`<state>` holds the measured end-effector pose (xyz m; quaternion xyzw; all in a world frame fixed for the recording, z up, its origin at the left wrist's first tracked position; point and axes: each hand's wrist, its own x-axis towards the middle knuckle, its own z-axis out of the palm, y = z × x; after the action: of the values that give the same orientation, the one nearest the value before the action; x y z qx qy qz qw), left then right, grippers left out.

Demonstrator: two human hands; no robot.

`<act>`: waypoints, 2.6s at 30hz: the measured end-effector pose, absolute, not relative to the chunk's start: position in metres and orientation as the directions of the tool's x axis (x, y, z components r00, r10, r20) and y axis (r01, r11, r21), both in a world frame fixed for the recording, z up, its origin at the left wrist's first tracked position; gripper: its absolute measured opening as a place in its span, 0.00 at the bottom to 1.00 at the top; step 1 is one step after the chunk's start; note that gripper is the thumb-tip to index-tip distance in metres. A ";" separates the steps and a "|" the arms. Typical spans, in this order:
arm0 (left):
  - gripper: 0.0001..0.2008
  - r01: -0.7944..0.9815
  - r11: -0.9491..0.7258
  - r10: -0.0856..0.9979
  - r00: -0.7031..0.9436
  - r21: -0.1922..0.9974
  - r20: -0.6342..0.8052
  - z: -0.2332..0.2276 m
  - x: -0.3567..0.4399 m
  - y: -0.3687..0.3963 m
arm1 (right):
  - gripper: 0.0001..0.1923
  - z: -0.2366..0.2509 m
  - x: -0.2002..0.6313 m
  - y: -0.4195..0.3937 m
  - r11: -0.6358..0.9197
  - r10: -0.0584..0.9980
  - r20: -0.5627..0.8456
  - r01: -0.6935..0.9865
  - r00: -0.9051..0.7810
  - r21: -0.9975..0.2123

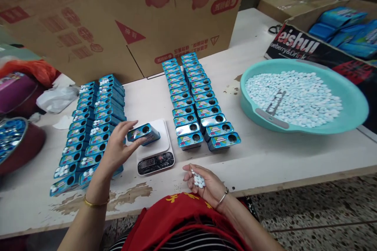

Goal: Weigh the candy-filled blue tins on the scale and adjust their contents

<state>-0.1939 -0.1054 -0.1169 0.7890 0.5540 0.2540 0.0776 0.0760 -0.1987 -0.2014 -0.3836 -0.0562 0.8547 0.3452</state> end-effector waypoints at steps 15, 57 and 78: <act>0.15 0.646 -0.720 0.693 0.652 0.253 0.309 -0.147 -0.057 -0.143 | 0.16 -0.204 0.079 -0.206 -0.763 0.645 -0.582 -0.466 -0.495 -0.449; 0.10 0.823 -0.543 0.836 0.512 0.168 0.197 -0.083 -0.176 -0.094 | 0.16 -0.174 0.057 -0.194 -0.809 0.586 -0.580 -0.369 -0.565 -0.457; 0.10 0.904 -0.147 0.986 0.165 0.402 -0.012 -0.220 -0.183 -0.268 | 0.15 -0.176 0.056 -0.203 -0.869 0.490 -0.647 -0.277 -0.584 -0.409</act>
<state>-0.1835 -0.2678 -0.2196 0.7462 0.6332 0.1283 0.1606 0.0564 -0.2035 -0.1760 -0.4007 -0.1332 0.8799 0.2180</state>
